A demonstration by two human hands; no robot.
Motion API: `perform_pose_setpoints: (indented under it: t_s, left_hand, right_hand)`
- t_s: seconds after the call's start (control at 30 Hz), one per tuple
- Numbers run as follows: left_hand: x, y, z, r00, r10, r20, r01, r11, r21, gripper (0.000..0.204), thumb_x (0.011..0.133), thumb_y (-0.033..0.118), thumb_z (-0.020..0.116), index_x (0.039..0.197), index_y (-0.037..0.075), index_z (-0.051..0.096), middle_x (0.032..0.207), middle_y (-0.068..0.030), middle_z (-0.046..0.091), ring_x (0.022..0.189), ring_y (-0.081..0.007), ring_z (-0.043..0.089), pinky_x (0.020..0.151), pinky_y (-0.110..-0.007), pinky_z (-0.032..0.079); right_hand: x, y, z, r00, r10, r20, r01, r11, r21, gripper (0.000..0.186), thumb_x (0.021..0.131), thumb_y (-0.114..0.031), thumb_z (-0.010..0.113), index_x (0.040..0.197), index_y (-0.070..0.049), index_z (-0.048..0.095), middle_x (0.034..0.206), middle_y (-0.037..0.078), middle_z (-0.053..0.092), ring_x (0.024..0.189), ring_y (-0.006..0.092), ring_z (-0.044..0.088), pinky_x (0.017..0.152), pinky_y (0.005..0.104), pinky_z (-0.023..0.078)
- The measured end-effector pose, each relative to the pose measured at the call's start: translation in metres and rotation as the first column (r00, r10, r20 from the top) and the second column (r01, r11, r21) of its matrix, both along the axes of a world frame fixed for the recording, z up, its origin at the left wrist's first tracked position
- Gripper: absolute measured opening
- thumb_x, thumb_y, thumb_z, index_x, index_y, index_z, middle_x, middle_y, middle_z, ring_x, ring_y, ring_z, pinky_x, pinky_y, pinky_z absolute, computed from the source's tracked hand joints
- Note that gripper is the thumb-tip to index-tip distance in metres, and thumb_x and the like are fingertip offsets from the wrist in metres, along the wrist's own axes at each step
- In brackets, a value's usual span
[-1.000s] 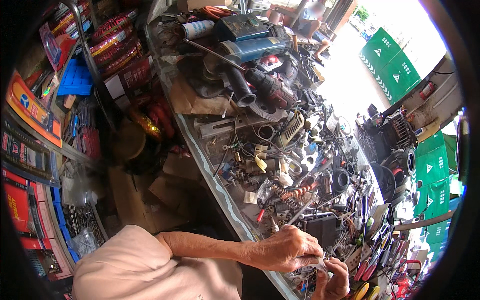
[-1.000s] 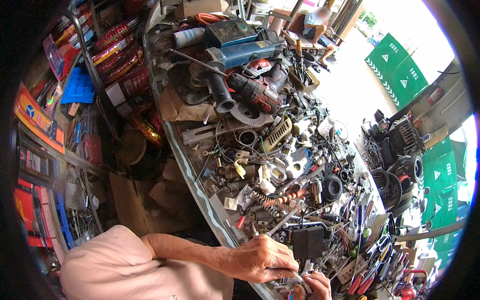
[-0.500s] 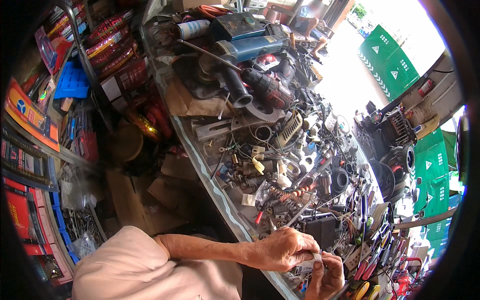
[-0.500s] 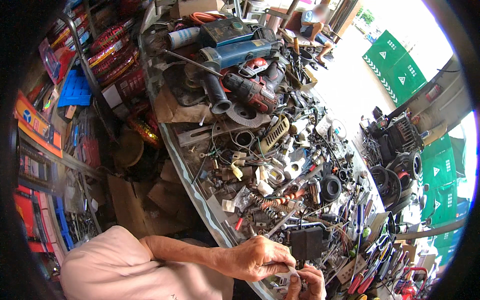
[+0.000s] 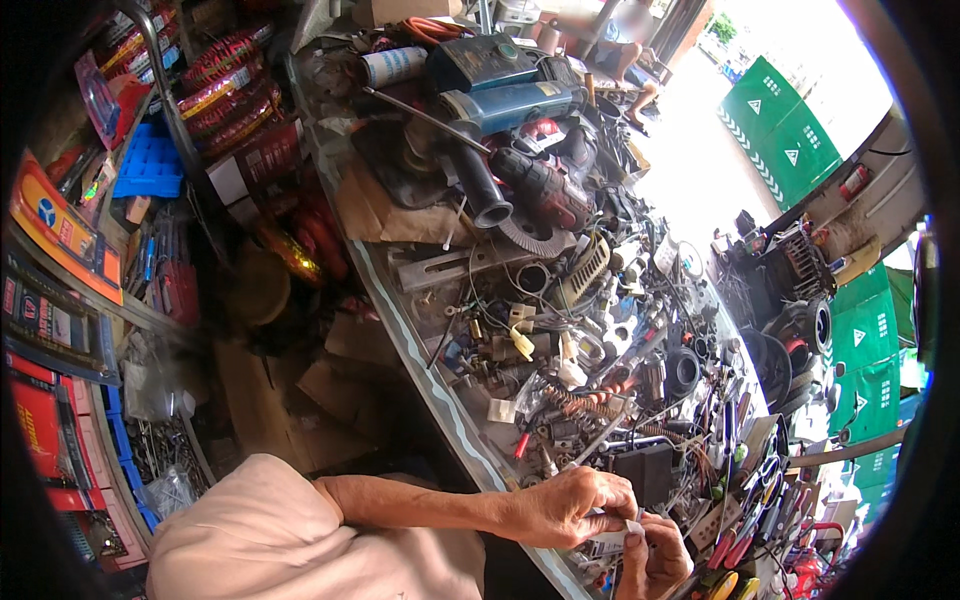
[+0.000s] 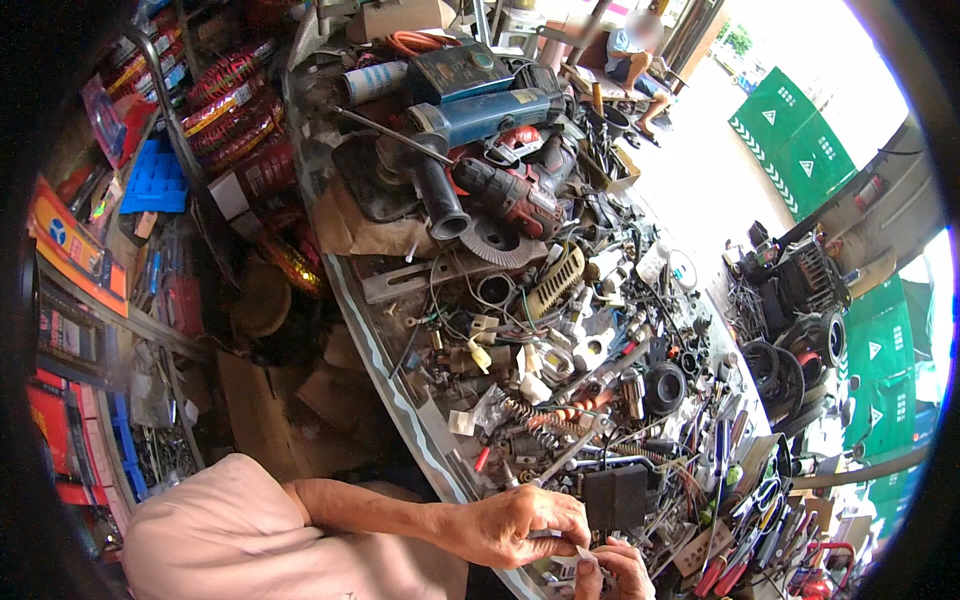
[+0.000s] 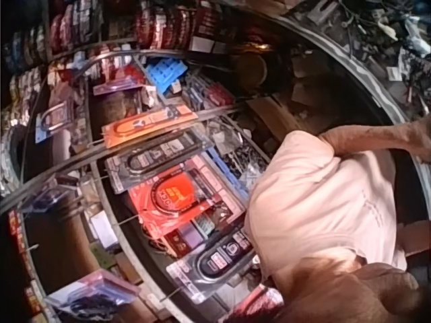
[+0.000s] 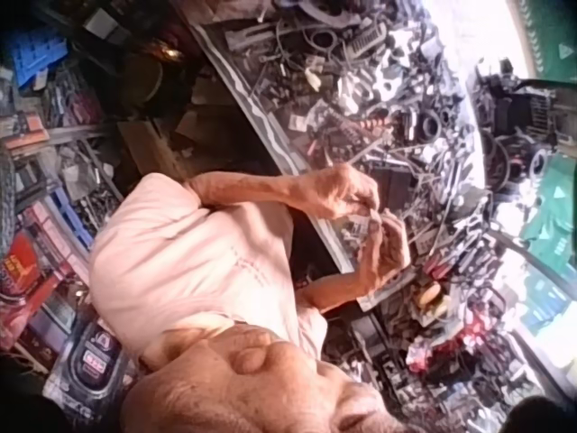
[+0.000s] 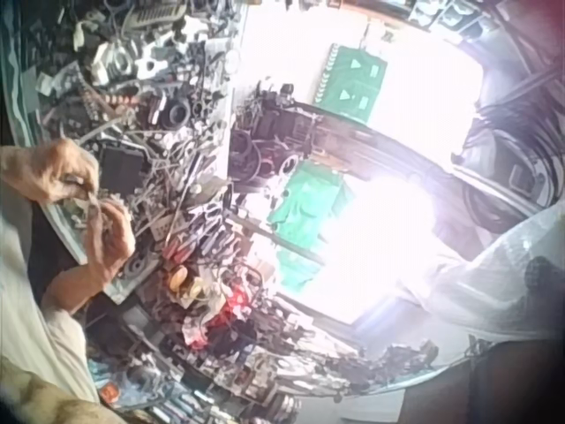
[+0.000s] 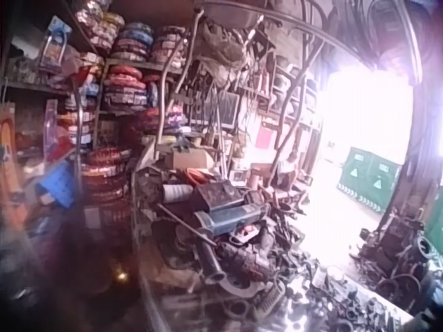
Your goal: The person stands at a cluttered workbench in a workshop, handling various small mechanical parts and tools. They remove a small black component from a plastic bag, inspect it, and then examine a metal bolt and a screwdriver. The person manipulates these items with their hands, turning them over and checking their condition.
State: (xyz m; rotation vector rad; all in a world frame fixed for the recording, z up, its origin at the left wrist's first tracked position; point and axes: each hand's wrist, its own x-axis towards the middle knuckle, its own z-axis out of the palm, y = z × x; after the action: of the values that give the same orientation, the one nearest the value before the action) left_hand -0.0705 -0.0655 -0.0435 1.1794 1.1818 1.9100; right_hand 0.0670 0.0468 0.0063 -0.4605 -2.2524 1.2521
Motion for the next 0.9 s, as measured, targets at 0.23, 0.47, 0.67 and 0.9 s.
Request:
perform_pose_setpoints:
  t_s: [0.23,0.47,0.67,0.9]
  left_hand:
    - [-0.001,-0.005,0.008,1.000,0.012,-0.016,-0.013,0.998,-0.055,0.015,0.087,0.010,0.068,0.095,-0.003,0.064,0.088,-0.0128,0.063,0.087,-0.0282,0.062,0.078,-0.038,0.048]
    - [0.002,-0.006,0.012,0.991,0.111,-0.078,-0.119,0.988,-0.103,0.014,0.086,0.010,0.068,0.095,0.000,0.065,0.090,-0.0112,0.066,0.088,-0.0275,0.064,0.082,-0.038,0.048]
    - [0.001,-0.004,0.013,0.970,0.167,-0.178,-0.182,0.980,-0.075,0.012,0.084,0.007,0.069,0.094,0.002,0.067,0.089,-0.0096,0.066,0.087,-0.0269,0.064,0.082,-0.039,0.047]
    - [0.004,0.000,0.016,0.922,0.264,-0.282,-0.282,0.959,-0.022,0.014,0.081,0.004,0.072,0.094,0.004,0.066,0.088,-0.0085,0.065,0.086,-0.0270,0.062,0.082,-0.038,0.045]
  right_hand:
    - [0.001,0.000,0.005,0.997,-0.031,0.071,0.024,0.995,0.099,0.010,0.088,-0.001,0.070,0.096,0.003,0.068,0.092,0.006,0.066,0.060,0.0028,0.048,0.051,0.0177,0.034]
    - [-0.010,-0.005,0.025,0.996,0.051,0.067,-0.059,0.989,0.132,0.010,0.085,0.005,0.068,0.095,0.006,0.067,0.096,0.013,0.066,0.092,0.0190,0.061,0.083,0.0285,0.047]
    - [-0.012,-0.006,0.029,0.992,-0.011,0.128,-0.002,0.995,0.102,0.009,0.087,0.000,0.068,0.096,0.002,0.067,0.092,0.009,0.065,0.083,0.0146,0.060,0.073,0.0251,0.047]
    - [-0.018,-0.011,0.037,0.993,-0.072,0.098,0.042,0.959,0.279,0.009,0.086,-0.002,0.068,0.095,-0.003,0.065,0.088,0.011,0.064,0.078,0.0222,0.063,0.070,0.0313,0.049]
